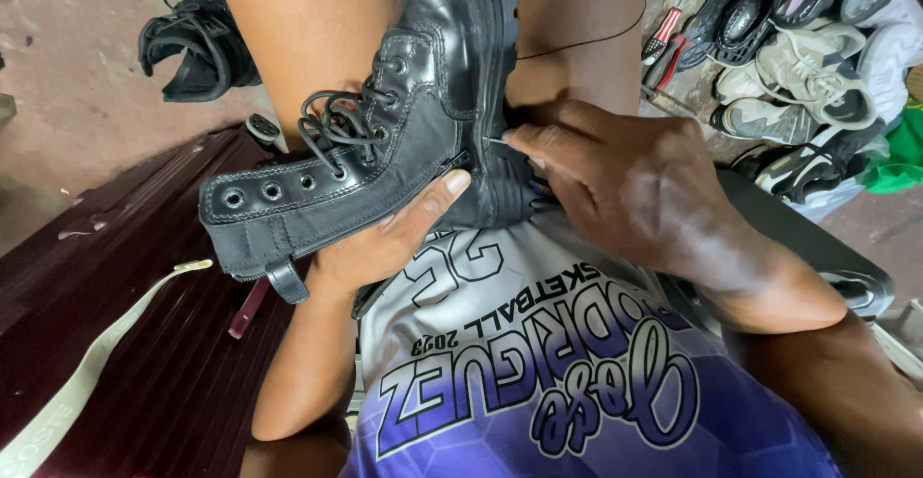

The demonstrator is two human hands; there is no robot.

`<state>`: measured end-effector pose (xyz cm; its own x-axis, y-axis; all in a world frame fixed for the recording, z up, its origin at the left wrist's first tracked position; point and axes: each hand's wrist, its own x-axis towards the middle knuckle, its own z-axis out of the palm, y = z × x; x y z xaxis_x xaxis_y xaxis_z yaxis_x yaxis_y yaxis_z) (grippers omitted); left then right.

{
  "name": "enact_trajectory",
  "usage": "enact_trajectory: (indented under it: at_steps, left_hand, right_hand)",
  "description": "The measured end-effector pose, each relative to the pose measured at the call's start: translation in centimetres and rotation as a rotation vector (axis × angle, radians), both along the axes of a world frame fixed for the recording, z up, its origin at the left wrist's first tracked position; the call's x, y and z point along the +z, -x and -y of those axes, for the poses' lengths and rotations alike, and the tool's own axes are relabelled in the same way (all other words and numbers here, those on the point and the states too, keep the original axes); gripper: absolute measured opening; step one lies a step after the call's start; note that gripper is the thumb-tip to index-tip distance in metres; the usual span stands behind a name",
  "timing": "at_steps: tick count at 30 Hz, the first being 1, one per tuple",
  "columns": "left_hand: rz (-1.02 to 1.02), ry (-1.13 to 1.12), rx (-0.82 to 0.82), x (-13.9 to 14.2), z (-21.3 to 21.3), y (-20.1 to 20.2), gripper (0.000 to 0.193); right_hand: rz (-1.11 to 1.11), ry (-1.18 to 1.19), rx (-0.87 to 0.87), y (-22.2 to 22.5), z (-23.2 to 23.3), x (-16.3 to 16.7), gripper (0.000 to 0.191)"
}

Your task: The person hand-stitches a black boot, sewing the seam between the fabric upper and the sole with a needle and thread. They hold the boot on their lap, pull the needle and thread through the edge repeatedly, and tighten the stitches along the side of the boot.

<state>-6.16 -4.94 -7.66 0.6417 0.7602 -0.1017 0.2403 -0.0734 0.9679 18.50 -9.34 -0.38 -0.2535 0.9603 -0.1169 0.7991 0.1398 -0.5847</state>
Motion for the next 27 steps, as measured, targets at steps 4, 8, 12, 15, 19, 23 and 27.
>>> enact_trajectory:
  at_steps: [4,8,12,15,19,23,27]
  left_hand:
    - [-0.020,-0.015,0.019,-0.2,0.2,-0.2,0.018]
    - [-0.065,0.044,0.013,-0.6,0.7,-0.1,0.020]
    - [-0.019,0.050,0.050,-1.2,1.3,0.1,0.021]
    - [-0.004,-0.003,0.010,-1.6,1.5,0.2,0.021]
    - [-0.029,-0.002,0.066,-1.6,1.6,0.0,0.023]
    - [-0.130,-0.259,0.037,-1.1,1.4,-0.7,0.030]
    - [-0.176,-0.272,0.083,-0.3,1.5,-0.8,0.028]
  right_hand:
    - [0.111,-0.034,0.007,1.1,0.2,-0.4,0.024]
    - [0.240,-0.160,0.057,0.9,0.2,-1.2,0.020]
    - [0.208,-0.120,0.106,-0.4,-0.3,-1.9,0.014]
    - [0.053,0.011,0.106,-0.8,-0.8,-2.1,0.013]
    - [0.132,0.007,0.153,-0.4,-1.5,-2.3,0.005]
    - [0.309,0.085,0.294,0.9,-2.0,-3.6,0.006]
    - [0.127,-0.028,0.172,1.2,-2.2,-4.0,0.008]
